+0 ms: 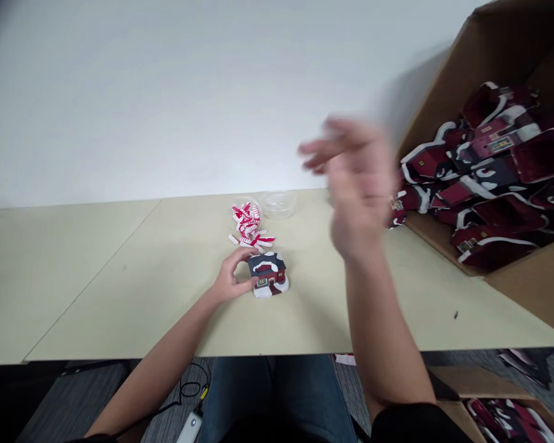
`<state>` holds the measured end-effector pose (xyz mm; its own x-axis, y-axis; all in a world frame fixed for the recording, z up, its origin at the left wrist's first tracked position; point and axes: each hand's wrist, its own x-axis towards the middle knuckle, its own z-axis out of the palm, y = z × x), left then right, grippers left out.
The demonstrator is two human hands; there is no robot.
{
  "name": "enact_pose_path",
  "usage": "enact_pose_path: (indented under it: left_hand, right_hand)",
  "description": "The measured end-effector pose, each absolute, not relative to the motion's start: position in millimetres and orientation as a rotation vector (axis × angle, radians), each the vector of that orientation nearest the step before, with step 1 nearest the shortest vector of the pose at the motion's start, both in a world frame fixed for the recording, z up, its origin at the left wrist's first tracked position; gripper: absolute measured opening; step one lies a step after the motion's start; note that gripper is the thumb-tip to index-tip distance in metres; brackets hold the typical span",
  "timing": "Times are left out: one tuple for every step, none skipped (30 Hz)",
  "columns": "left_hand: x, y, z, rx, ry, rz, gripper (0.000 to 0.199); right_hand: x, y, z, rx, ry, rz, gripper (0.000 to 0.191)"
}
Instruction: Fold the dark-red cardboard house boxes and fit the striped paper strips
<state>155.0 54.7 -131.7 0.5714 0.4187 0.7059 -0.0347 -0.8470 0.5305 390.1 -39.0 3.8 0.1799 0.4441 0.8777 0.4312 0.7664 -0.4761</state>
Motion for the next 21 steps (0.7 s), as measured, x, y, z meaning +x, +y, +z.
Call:
enact_pose_path:
  left_hand:
    - [154.2, 57.0, -132.6, 2.298, 0.312, 1.221, 0.054]
    - [152.8, 59.6, -133.1, 2.292, 0.319, 1.228, 0.054]
    - [150.8, 62.4, -133.1, 2.293, 0.328, 1.238, 0.055]
    - [147.9, 65.5, -132.4, 2.301, 0.340, 1.252, 0.056]
    - [144.2, 68.7, -131.1, 2.314, 0.359, 1.270, 0.057]
    - [139.9, 72.1, -129.2, 2.331, 0.389, 1.287, 0.057]
    - [135.1, 75.5, -126.9, 2.348, 0.425, 1.302, 0.056]
    - [130.1, 78.9, -124.4, 2.366, 0.462, 1.315, 0.056]
    - [125.4, 82.1, -122.0, 2.383, 0.500, 1.326, 0.055]
    - [121.3, 84.9, -119.9, 2.395, 0.540, 1.334, 0.055]
    - [118.0, 87.4, -118.3, 2.401, 0.583, 1.342, 0.055]
    - [115.7, 89.3, -117.3, 2.401, 0.625, 1.351, 0.056]
    - [114.3, 90.8, -116.9, 2.399, 0.662, 1.360, 0.056]
    - [113.7, 91.8, -117.1, 2.395, 0.692, 1.366, 0.056]
    - [113.8, 92.4, -117.7, 2.394, 0.711, 1.369, 0.055]
    - [114.2, 92.8, -118.6, 2.396, 0.724, 1.367, 0.055]
    - [114.7, 93.0, -119.6, 2.398, 0.735, 1.360, 0.054]
    - [115.1, 93.2, -120.5, 2.395, 0.748, 1.351, 0.053]
    - [115.4, 93.6, -121.4, 2.387, 0.764, 1.337, 0.054]
    - [115.4, 94.0, -122.2, 2.372, 0.780, 1.320, 0.055]
    - [115.3, 94.5, -122.9, 2.354, 0.796, 1.295, 0.058]
  right_hand:
    - [390.3, -23.5, -7.9, -0.782, -1.432, 0.038, 0.031]
    - [390.1, -5.7, -23.8, -0.844, -1.441, 0.079, 0.026]
    - [389.3, 12.5, -42.6, -0.947, -1.463, 0.125, 0.023]
    - [388.0, 29.4, -62.7, -1.094, -1.491, 0.175, 0.024]
    - [386.1, 43.8, -82.3, -1.249, -1.529, 0.187, 0.025]
    - [383.5, 54.6, -99.9, -1.358, -1.593, 0.176, 0.025]
    - [380.4, 61.6, -114.3, -1.443, -1.674, 0.147, 0.026]
    - [377.1, 65.1, -125.1, -1.528, -1.754, 0.094, 0.027]
    - [373.7, 66.0, -132.4, -1.598, -1.833, 0.030, 0.030]
    - [370.6, 65.2, -136.6, -1.661, -1.904, -0.038, 0.033]
    - [368.1, 63.8, -138.6, -1.712, -1.963, -0.100, 0.037]
    - [366.4, 62.5, -139.1, -1.750, -2.012, -0.146, 0.041]
    - [365.6, 61.8, -139.0, -1.774, -2.055, -0.169, 0.046]
    - [365.6, 61.9, -138.8, -1.788, -2.090, -0.175, 0.048]
    - [366.3, 62.7, -138.9, -1.801, -2.113, -0.170, 0.049]
    - [367.6, 64.0, -139.5, -1.817, -2.121, -0.165, 0.048]
    - [369.1, 65.3, -140.4, -1.839, -2.119, -0.162, 0.046]
    - [370.8, 66.4, -141.5, -1.863, -2.104, -0.164, 0.044]
    - [372.4, 67.1, -142.7, -1.889, -2.082, -0.170, 0.042]
    - [373.9, 67.1, -143.7, -1.913, -2.059, -0.173, 0.041]
    - [375.1, 66.5, -144.4, -1.934, -2.037, -0.172, 0.039]
